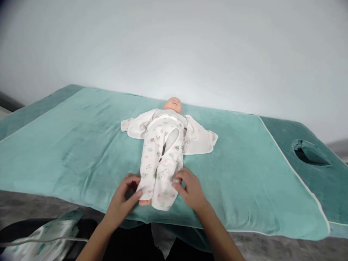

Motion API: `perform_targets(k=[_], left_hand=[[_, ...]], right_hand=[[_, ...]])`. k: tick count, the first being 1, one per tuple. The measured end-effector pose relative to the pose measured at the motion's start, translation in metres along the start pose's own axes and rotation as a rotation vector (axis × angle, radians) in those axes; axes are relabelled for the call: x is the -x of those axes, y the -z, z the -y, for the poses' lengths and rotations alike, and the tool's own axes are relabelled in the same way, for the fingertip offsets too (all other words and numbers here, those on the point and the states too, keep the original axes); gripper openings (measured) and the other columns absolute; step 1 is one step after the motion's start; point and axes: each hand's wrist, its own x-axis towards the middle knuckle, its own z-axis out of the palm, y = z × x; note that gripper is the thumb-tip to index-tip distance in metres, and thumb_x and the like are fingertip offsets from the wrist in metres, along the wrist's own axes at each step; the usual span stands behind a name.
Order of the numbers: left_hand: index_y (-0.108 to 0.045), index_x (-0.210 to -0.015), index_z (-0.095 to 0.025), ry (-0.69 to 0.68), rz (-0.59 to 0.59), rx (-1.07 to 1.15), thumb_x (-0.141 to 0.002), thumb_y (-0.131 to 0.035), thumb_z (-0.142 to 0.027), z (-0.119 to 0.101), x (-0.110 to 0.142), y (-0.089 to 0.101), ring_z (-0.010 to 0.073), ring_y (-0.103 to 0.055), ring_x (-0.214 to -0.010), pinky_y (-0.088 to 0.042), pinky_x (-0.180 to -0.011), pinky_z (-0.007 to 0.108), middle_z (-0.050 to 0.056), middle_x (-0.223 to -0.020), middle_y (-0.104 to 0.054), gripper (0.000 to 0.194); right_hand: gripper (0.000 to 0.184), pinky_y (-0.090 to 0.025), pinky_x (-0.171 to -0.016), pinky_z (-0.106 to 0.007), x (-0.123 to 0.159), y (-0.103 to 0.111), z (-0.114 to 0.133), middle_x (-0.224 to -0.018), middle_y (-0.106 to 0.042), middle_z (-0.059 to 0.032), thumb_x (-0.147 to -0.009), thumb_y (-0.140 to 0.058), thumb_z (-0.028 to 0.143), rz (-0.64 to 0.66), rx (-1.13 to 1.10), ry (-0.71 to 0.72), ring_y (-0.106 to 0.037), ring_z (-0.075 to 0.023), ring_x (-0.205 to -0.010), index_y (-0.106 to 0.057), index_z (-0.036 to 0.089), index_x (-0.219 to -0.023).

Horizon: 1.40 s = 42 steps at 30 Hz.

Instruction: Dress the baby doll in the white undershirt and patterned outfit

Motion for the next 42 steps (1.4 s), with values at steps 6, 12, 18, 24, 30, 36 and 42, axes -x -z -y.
perform_targets(k=[6,12,18,24,30,36,42], left_hand=[[-0.061,-0.118,-0.037,-0.140,0.071,-0.242,-0.089,-0.064,-0.027,-0.006,0.053,-0.012,0.0237,-0.062,-0.099,-0.053,-0.085,0.039,0.004,-0.109,-0.061,0.031],[-0.060,-0.095,-0.025,-0.426,-0.082,-0.421,-0.094,-0.054,-0.015,-0.034,0.047,-0.019,0.0197,-0.059,-0.093,-0.052,-0.081,0.034,0.004,-0.095,-0.060,0.011],[-0.055,-0.107,-0.021,-0.545,-0.220,-0.312,-0.093,-0.050,-0.005,-0.046,0.060,-0.013,0.0143,-0.059,-0.087,-0.050,-0.076,0.026,0.003,-0.095,-0.058,0.022],[-0.055,-0.101,-0.021,-0.379,-0.180,-0.269,-0.093,-0.052,-0.009,-0.006,0.093,-0.013,0.0145,-0.062,-0.087,-0.050,-0.077,0.025,0.003,-0.096,-0.060,0.015],[-0.052,-0.099,-0.022,-0.192,-0.173,-0.065,-0.098,-0.047,-0.016,0.018,0.094,-0.012,0.0145,-0.059,-0.083,-0.049,-0.075,0.025,0.001,-0.089,-0.059,0.007],[-0.057,-0.095,-0.021,-0.308,-0.029,-0.229,-0.090,-0.063,-0.020,0.016,0.069,-0.027,0.0130,-0.053,-0.064,-0.043,-0.063,0.025,-0.003,-0.071,-0.051,0.008],[-0.057,-0.091,-0.021,-0.356,-0.080,-0.326,-0.091,-0.064,-0.022,0.008,0.063,-0.031,0.0133,-0.052,-0.060,-0.041,-0.057,0.024,-0.001,-0.071,-0.051,0.007]], right_hand=[[0.018,-0.054,-0.068,-0.042,0.051,-0.029,0.049,-0.091,-0.064,-0.0051,-0.086,-0.068,0.028,0.115,0.049,0.094,-0.062,-0.0260,-0.081,-0.058,0.030,-0.100],[0.018,-0.053,-0.074,-0.039,0.079,-0.026,0.050,-0.097,-0.062,-0.0055,-0.091,-0.055,0.012,0.101,0.069,0.062,-0.060,-0.0223,-0.086,-0.059,0.026,-0.101],[0.025,-0.046,-0.069,-0.034,0.086,0.009,0.087,-0.091,-0.058,-0.0061,-0.091,-0.052,0.003,-0.131,0.117,0.178,-0.056,-0.0183,-0.081,-0.059,0.021,-0.107],[0.013,-0.048,-0.069,-0.031,0.066,0.011,0.094,-0.087,-0.066,-0.0028,-0.096,-0.056,0.014,0.262,0.175,0.231,-0.060,-0.0166,-0.079,-0.065,0.023,-0.098],[0.011,-0.052,-0.080,-0.033,0.012,0.035,0.080,-0.096,-0.071,-0.0017,-0.096,-0.059,0.027,0.368,0.060,0.250,-0.065,-0.0185,-0.090,-0.069,0.027,-0.097],[0.018,-0.050,-0.086,-0.038,-0.162,0.033,0.028,-0.114,-0.065,-0.0073,-0.092,-0.059,0.033,0.009,0.149,0.085,-0.062,-0.0235,-0.101,-0.064,0.024,-0.107],[0.018,-0.044,-0.083,-0.038,-0.266,0.021,-0.031,-0.093,-0.060,-0.0058,-0.083,-0.065,0.036,0.276,0.330,0.085,-0.056,-0.0229,-0.090,-0.057,0.020,-0.080]])
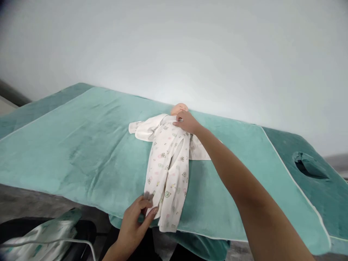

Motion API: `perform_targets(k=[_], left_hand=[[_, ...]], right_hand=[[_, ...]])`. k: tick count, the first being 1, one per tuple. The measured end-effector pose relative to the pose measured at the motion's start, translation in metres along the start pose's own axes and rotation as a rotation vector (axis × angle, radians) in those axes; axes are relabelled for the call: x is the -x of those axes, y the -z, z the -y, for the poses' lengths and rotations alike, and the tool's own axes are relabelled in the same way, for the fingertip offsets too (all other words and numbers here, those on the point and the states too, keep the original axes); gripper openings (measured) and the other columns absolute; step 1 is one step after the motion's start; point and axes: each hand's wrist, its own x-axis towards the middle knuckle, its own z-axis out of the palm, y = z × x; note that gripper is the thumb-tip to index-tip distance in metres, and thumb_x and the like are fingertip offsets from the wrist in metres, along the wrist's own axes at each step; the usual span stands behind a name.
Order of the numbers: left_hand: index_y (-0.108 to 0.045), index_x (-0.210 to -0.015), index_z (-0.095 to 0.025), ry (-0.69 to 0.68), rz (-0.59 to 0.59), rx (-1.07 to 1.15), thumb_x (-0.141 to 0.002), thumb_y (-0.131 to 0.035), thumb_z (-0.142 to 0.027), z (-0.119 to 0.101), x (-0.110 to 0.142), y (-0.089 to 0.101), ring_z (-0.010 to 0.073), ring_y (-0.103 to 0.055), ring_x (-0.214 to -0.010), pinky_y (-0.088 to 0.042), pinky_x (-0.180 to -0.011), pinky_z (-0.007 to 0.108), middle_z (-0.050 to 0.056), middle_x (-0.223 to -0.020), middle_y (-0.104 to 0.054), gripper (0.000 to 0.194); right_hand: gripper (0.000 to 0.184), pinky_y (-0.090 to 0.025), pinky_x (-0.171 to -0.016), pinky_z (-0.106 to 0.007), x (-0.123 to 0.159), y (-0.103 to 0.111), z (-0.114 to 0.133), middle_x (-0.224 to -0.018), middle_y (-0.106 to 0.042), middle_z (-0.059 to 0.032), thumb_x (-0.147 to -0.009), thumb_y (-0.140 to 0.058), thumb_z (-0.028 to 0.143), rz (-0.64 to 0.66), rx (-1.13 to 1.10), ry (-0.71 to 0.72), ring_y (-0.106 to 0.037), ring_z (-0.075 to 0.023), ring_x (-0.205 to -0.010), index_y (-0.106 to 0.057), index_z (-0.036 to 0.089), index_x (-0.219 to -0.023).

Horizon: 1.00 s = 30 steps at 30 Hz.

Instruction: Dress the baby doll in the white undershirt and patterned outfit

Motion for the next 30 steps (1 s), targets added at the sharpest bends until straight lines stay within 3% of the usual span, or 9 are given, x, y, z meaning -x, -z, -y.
perform_targets(k=[3,8,11,14,21,25,28,30], left_hand=[[-0.054,-0.085,-0.021,0.020,0.000,0.042,-0.091,-0.062,-0.022,0.004,0.002,0.001,0.0136,-0.053,-0.061,-0.041,-0.057,0.024,-0.002,-0.068,-0.048,0.011],[-0.053,-0.084,-0.021,0.004,-0.002,0.089,-0.090,-0.062,-0.020,0.010,0.000,0.000,0.0134,-0.052,-0.062,-0.043,-0.059,0.024,-0.003,-0.065,-0.048,0.012],[-0.052,-0.083,-0.021,0.020,0.027,0.117,-0.090,-0.062,-0.021,0.012,-0.002,-0.001,0.0125,-0.052,-0.061,-0.044,-0.061,0.024,-0.003,-0.066,-0.049,0.013],[-0.051,-0.081,-0.020,0.056,0.024,0.145,-0.092,-0.060,-0.020,0.011,-0.003,0.000,0.0119,-0.053,-0.060,-0.044,-0.059,0.023,-0.003,-0.066,-0.050,0.014],[-0.061,-0.090,-0.022,0.152,-0.148,0.146,-0.094,-0.056,-0.023,0.004,0.007,0.014,0.0153,-0.065,-0.067,-0.052,-0.062,0.025,0.001,-0.077,-0.067,0.007],[-0.062,-0.090,-0.020,0.335,-0.232,0.174,-0.091,-0.061,-0.028,0.017,0.019,0.015,0.0159,-0.065,-0.071,-0.054,-0.065,0.025,0.002,-0.079,-0.068,0.008],[-0.061,-0.090,-0.020,0.476,-0.207,0.267,-0.090,-0.064,-0.033,0.021,0.021,0.013,0.0142,-0.062,-0.069,-0.052,-0.063,0.024,0.001,-0.077,-0.064,0.014],[-0.060,-0.087,-0.020,0.526,-0.121,0.344,-0.090,-0.063,-0.037,0.017,0.019,0.015,0.0135,-0.059,-0.066,-0.050,-0.061,0.023,0.000,-0.074,-0.061,0.017]], right_hand=[[0.018,-0.040,-0.077,-0.034,-0.007,0.001,0.005,-0.086,-0.058,-0.0034,-0.088,-0.057,0.032,0.092,0.056,0.107,-0.052,-0.0203,-0.082,-0.049,0.021,-0.076],[0.006,-0.034,-0.067,-0.031,-0.019,-0.005,0.038,-0.084,-0.062,-0.0065,-0.095,-0.045,0.019,0.216,0.346,0.044,-0.051,-0.0206,-0.072,-0.051,0.020,-0.094],[0.023,-0.035,-0.066,-0.031,-0.036,-0.010,0.051,-0.093,-0.066,-0.0098,-0.091,-0.047,0.011,0.326,0.447,0.036,-0.054,-0.0224,-0.072,-0.051,0.021,-0.112],[0.029,-0.038,-0.068,-0.033,-0.053,-0.017,0.051,-0.096,-0.068,-0.0122,-0.086,-0.053,0.010,0.380,0.517,0.041,-0.056,-0.0248,-0.077,-0.053,0.020,-0.113],[0.023,-0.045,-0.076,-0.040,-0.066,-0.044,0.021,-0.081,-0.066,-0.0107,-0.089,-0.058,0.023,0.261,0.470,0.019,-0.060,-0.0260,-0.080,-0.054,0.017,-0.111],[0.022,-0.045,-0.080,-0.044,-0.065,-0.048,0.013,-0.076,-0.064,-0.0119,-0.093,-0.050,0.025,0.220,0.438,-0.048,-0.062,-0.0299,-0.085,-0.051,0.015,-0.112],[0.017,-0.045,-0.080,-0.043,-0.064,-0.049,0.017,-0.079,-0.064,-0.0134,-0.096,-0.046,0.027,0.183,0.398,-0.127,-0.061,-0.0305,-0.084,-0.052,0.015,-0.108],[0.015,-0.044,-0.081,-0.042,-0.058,-0.049,0.018,-0.084,-0.065,-0.0129,-0.097,-0.045,0.029,0.103,0.328,-0.161,-0.060,-0.0285,-0.085,-0.053,0.017,-0.102]])
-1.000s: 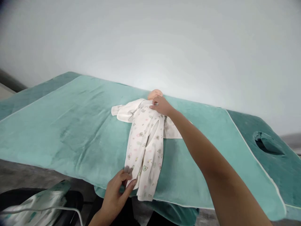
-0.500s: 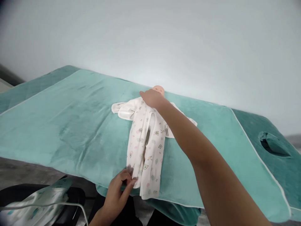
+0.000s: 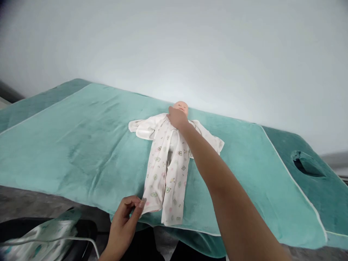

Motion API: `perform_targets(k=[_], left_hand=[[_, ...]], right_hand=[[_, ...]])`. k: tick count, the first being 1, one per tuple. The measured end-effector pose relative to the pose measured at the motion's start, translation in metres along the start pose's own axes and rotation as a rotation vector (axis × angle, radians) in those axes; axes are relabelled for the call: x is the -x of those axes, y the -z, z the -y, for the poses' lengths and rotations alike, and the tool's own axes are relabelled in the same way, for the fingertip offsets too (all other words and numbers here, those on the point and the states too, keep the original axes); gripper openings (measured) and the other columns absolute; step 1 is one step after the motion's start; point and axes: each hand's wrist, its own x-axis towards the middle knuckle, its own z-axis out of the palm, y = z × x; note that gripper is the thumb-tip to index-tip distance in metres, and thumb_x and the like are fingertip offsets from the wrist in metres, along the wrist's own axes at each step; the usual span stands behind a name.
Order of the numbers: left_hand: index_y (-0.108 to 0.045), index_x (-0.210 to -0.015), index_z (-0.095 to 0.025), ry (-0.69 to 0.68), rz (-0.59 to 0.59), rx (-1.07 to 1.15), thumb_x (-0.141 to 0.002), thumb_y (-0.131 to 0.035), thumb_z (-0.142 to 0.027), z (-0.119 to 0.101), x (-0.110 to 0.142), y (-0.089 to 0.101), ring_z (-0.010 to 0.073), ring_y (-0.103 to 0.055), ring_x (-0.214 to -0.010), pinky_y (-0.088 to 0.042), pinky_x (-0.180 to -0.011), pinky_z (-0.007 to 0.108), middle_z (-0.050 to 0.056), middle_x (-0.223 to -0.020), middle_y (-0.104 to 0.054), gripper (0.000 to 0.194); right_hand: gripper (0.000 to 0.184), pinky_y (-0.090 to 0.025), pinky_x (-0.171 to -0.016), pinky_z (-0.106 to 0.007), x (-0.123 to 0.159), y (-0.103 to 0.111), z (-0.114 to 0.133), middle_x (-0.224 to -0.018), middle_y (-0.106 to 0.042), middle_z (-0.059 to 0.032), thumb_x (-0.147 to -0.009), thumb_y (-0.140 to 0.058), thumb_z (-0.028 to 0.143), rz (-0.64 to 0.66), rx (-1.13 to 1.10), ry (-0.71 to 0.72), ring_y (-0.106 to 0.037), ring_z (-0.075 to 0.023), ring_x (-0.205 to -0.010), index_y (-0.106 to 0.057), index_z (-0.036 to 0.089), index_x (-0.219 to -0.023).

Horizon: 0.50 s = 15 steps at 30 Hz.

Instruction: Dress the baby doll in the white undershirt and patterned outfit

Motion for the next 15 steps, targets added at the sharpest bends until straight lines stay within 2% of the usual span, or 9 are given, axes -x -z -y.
perform_targets(k=[3,5,6,8,10,13,15], left_hand=[[-0.062,-0.087,-0.021,0.012,0.287,0.049,-0.091,-0.062,-0.042,-0.011,-0.006,0.009,0.0130,-0.055,-0.058,-0.046,-0.054,0.023,-0.002,-0.065,-0.057,0.020],[-0.065,-0.088,-0.023,-0.089,0.418,0.011,-0.090,-0.061,-0.044,-0.014,-0.025,0.019,0.0137,-0.054,-0.055,-0.045,-0.051,0.024,-0.002,-0.062,-0.057,0.022],[-0.066,-0.088,-0.023,-0.163,0.415,-0.045,-0.091,-0.060,-0.045,-0.015,-0.040,0.023,0.0149,-0.056,-0.057,-0.046,-0.053,0.025,0.000,-0.064,-0.060,0.023],[-0.069,-0.089,-0.024,-0.313,0.267,-0.227,-0.092,-0.057,-0.043,-0.013,-0.083,0.028,0.0196,-0.063,-0.071,-0.051,-0.063,0.030,0.004,-0.076,-0.066,0.022],[-0.070,-0.098,-0.023,-0.416,0.117,-0.453,-0.094,-0.054,-0.035,-0.010,-0.133,0.022,0.0258,-0.065,-0.092,-0.053,-0.079,0.039,0.009,-0.094,-0.070,0.020],[-0.067,-0.117,-0.019,-0.549,0.040,-0.752,-0.092,-0.055,-0.026,-0.008,-0.202,-0.007,0.0363,-0.050,-0.128,-0.042,-0.104,0.056,0.016,-0.125,-0.064,0.028],[-0.065,-0.122,-0.018,-0.629,0.063,-0.853,-0.093,-0.050,-0.020,-0.011,-0.231,-0.032,0.0367,-0.039,-0.139,-0.028,-0.114,0.061,0.018,-0.137,-0.058,0.033]], right_hand=[[0.015,-0.045,-0.084,-0.037,0.023,-0.003,-0.008,-0.097,-0.064,-0.0111,-0.096,-0.045,0.032,-0.232,-0.170,-0.041,-0.057,-0.0245,-0.092,-0.054,0.020,-0.101],[0.020,-0.046,-0.084,-0.035,0.054,-0.008,-0.019,-0.106,-0.062,-0.0107,-0.097,-0.041,0.032,-0.426,-0.270,-0.076,-0.055,-0.0228,-0.099,-0.053,0.021,-0.108],[0.022,-0.047,-0.084,-0.035,0.073,-0.012,-0.025,-0.108,-0.062,-0.0105,-0.097,-0.039,0.032,-0.505,-0.302,-0.094,-0.054,-0.0224,-0.101,-0.053,0.021,-0.111],[0.023,-0.048,-0.084,-0.036,0.116,-0.023,-0.035,-0.106,-0.061,-0.0092,-0.096,-0.039,0.030,-0.592,-0.304,-0.131,-0.054,-0.0231,-0.101,-0.056,0.023,-0.110],[0.020,-0.049,-0.085,-0.040,0.158,-0.035,-0.040,-0.102,-0.061,-0.0090,-0.093,-0.044,0.026,-0.561,-0.264,-0.145,-0.056,-0.0249,-0.099,-0.061,0.023,-0.103],[0.020,-0.051,-0.089,-0.045,0.198,-0.050,-0.036,-0.106,-0.065,-0.0128,-0.088,-0.052,0.021,-0.417,-0.186,-0.025,-0.058,-0.0287,-0.102,-0.067,0.021,-0.101],[0.022,-0.050,-0.095,-0.048,0.208,-0.055,-0.031,-0.109,-0.068,-0.0146,-0.089,-0.053,0.019,-0.360,-0.157,0.094,-0.060,-0.0305,-0.106,-0.071,0.020,-0.101]])
